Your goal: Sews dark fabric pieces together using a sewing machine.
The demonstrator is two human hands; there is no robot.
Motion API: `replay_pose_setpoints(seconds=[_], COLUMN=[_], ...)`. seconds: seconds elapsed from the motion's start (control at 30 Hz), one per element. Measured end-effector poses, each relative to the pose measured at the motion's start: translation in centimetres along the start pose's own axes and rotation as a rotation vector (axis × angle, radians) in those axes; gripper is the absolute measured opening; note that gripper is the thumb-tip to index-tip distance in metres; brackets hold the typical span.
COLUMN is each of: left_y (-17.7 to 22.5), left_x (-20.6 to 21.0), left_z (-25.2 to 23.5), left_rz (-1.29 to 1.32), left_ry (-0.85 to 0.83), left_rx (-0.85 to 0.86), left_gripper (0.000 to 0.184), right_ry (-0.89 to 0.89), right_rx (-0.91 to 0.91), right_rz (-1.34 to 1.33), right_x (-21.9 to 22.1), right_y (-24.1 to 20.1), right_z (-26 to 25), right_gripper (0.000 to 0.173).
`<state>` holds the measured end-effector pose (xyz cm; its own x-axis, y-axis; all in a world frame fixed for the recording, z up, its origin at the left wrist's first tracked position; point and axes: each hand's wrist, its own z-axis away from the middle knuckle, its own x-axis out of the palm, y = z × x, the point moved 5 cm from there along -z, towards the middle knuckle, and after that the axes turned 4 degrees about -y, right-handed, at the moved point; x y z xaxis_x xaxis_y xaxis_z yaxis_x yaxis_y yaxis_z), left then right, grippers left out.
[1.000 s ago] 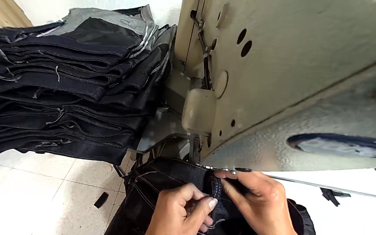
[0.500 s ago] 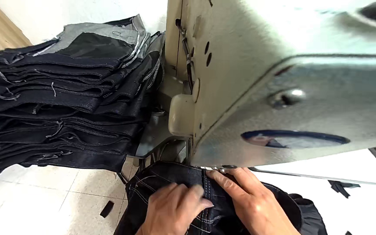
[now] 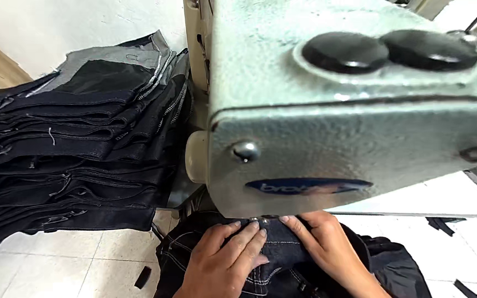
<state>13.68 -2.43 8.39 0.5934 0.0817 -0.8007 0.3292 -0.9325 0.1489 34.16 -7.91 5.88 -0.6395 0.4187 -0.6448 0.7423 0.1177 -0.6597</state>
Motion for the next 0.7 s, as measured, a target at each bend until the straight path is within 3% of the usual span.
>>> replay_pose_setpoints(seconds=[0.2, 0.7], left_y=[0.2, -1.1], left_x=[-0.4, 0.0], left_z=[-0.2, 0.7], left_rz=[0.035, 0.167], left_ry=[-0.036, 0.017], left_rx=[-0.088, -0.026], left_gripper=[0.028, 0.025], right_ry=[0.043, 0.038], right_rx=[-0.084, -0.121], right_rz=[-0.007, 0.042], right_x=[-0.1, -0.2], right_y=[-0.6, -0.9], right_z=[-0.5, 0.1], right_gripper=[0.044, 0.041])
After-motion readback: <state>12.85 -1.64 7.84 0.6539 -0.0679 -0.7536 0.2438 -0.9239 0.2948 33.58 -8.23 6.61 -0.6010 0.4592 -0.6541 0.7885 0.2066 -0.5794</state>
